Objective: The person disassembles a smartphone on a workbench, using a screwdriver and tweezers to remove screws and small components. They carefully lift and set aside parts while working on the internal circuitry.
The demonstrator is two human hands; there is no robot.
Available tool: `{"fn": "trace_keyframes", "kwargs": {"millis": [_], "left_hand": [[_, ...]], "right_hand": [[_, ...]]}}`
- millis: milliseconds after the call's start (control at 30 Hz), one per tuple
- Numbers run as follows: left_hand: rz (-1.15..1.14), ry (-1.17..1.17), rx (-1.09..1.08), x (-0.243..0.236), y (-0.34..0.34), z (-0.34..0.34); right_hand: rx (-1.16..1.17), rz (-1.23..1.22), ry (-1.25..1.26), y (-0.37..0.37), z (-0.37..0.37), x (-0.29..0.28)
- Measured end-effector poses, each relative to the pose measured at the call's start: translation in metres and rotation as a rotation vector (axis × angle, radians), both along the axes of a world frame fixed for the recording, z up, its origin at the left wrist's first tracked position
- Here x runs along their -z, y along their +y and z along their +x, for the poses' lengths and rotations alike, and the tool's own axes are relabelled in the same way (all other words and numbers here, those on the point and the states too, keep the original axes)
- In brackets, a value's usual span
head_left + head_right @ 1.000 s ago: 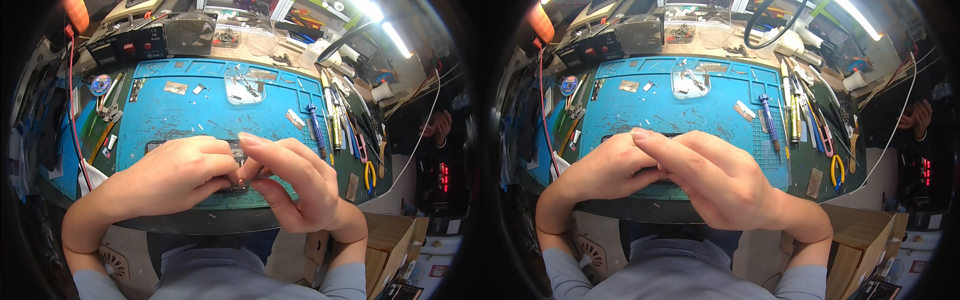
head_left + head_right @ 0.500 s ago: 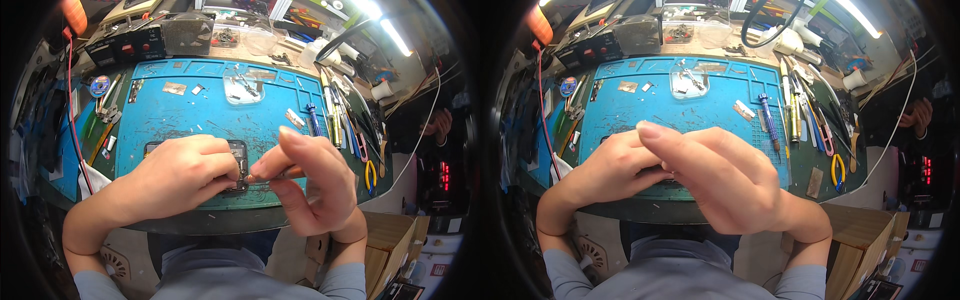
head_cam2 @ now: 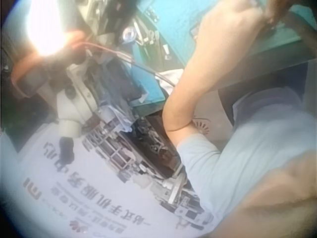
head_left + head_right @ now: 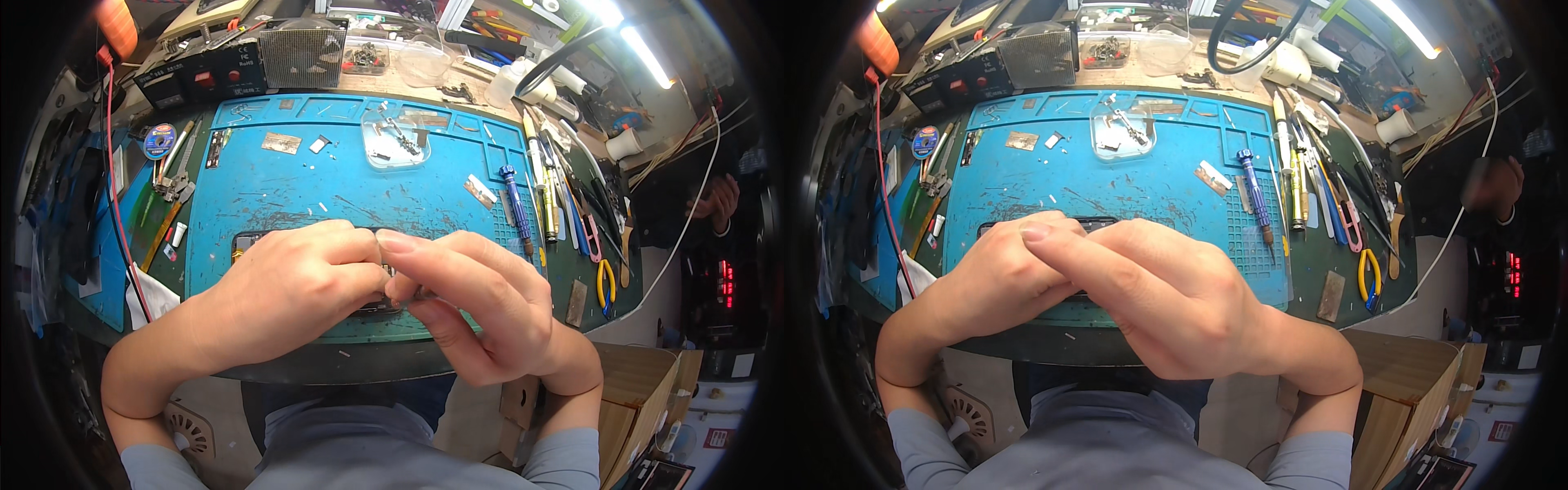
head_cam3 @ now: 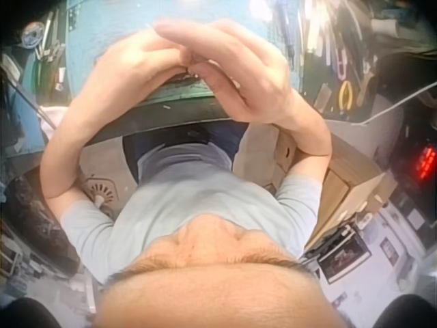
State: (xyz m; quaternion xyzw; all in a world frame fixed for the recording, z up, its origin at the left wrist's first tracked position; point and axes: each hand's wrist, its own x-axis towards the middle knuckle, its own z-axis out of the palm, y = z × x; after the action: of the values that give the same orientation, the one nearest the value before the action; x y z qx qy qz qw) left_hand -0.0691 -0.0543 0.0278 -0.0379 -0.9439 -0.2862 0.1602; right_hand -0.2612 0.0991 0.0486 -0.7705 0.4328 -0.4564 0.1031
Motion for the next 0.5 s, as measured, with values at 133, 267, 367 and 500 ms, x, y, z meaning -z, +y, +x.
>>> {"fn": "trace_keyframes", "kwargs": {"millis": [133, 267, 367, 500], "left_hand": [[0.019, 0.014, -0.008, -0.002, 0.001, 0.0], [0.067, -0.038, -0.021, -0.006, 0.002, 0.0], [0.148, -0.129, -0.02, -0.01, -0.002, 0.002], [0.535, -0.082, 0.04, -0.025, 0.001, 0.001]], "right_hand": [[-0.005, 0.002, -0.004, -0.001, 0.001, 0.0], [0.016, 0.018, 0.015, 0.0, 0.002, -0.002], [0.052, 0.002, 0.062, 0.001, 0.003, -0.006], [0.122, -0.066, 0.086, 0.001, 0.008, -0.013]]}}
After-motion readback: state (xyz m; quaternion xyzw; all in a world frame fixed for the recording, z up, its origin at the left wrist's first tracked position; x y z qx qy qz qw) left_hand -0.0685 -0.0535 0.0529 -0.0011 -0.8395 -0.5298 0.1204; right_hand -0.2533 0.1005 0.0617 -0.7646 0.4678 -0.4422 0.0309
